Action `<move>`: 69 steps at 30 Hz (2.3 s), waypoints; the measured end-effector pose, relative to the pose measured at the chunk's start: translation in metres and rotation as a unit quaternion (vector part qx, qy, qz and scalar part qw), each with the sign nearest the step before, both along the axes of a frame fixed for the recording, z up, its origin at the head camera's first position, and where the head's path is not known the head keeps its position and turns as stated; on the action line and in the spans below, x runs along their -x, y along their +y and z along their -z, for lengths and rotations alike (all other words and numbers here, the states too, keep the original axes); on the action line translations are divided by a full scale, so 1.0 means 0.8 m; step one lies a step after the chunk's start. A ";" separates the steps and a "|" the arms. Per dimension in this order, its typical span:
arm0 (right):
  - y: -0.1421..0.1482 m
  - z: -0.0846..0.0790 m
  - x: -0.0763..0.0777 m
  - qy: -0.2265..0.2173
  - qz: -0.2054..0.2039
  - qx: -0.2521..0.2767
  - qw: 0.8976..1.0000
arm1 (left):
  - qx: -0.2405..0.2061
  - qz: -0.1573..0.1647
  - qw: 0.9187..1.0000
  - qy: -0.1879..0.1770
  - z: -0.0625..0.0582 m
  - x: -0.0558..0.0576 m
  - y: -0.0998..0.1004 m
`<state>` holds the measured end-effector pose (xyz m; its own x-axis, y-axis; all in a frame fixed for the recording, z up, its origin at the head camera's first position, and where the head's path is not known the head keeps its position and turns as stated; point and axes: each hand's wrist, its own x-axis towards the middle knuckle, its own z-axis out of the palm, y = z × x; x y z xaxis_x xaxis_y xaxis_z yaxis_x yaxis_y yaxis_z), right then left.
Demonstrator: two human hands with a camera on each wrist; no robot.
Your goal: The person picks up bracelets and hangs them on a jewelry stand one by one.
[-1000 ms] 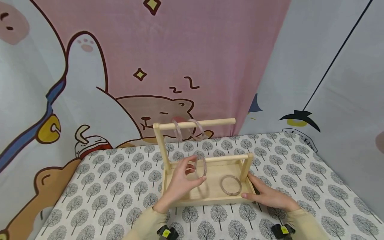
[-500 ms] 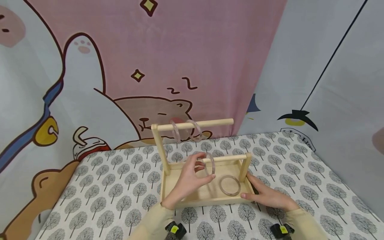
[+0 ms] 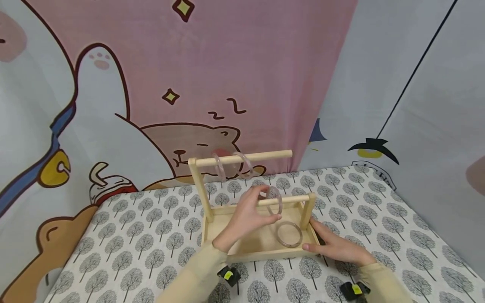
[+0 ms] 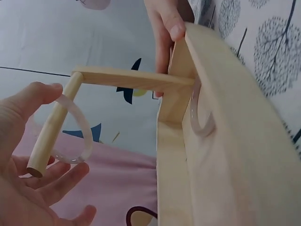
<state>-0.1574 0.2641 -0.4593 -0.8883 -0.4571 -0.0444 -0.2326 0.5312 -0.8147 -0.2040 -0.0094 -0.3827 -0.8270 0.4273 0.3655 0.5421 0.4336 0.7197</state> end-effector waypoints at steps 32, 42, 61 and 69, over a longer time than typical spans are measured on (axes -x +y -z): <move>0.002 0.001 -0.002 0.017 0.003 0.000 1.000 | 0.211 0.003 0.971 0.111 -0.008 0.019 0.018; 0.002 0.002 -0.001 0.012 0.005 0.001 1.000 | 0.104 0.020 0.993 0.044 0.003 0.016 -0.006; 0.001 0.003 -0.001 0.014 0.008 -0.004 1.000 | -0.005 0.029 0.999 -0.044 0.038 0.009 -0.043; 0.000 0.000 -0.002 0.015 0.008 -0.005 1.000 | 0.002 0.016 0.997 -0.075 0.059 0.000 -0.048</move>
<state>-0.1561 0.2644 -0.4594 -0.8963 -0.4429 -0.0224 -0.2483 0.5429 -0.8022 -0.2040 -0.0480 -0.4301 -0.8582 0.4560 0.2358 0.4416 0.4215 0.7921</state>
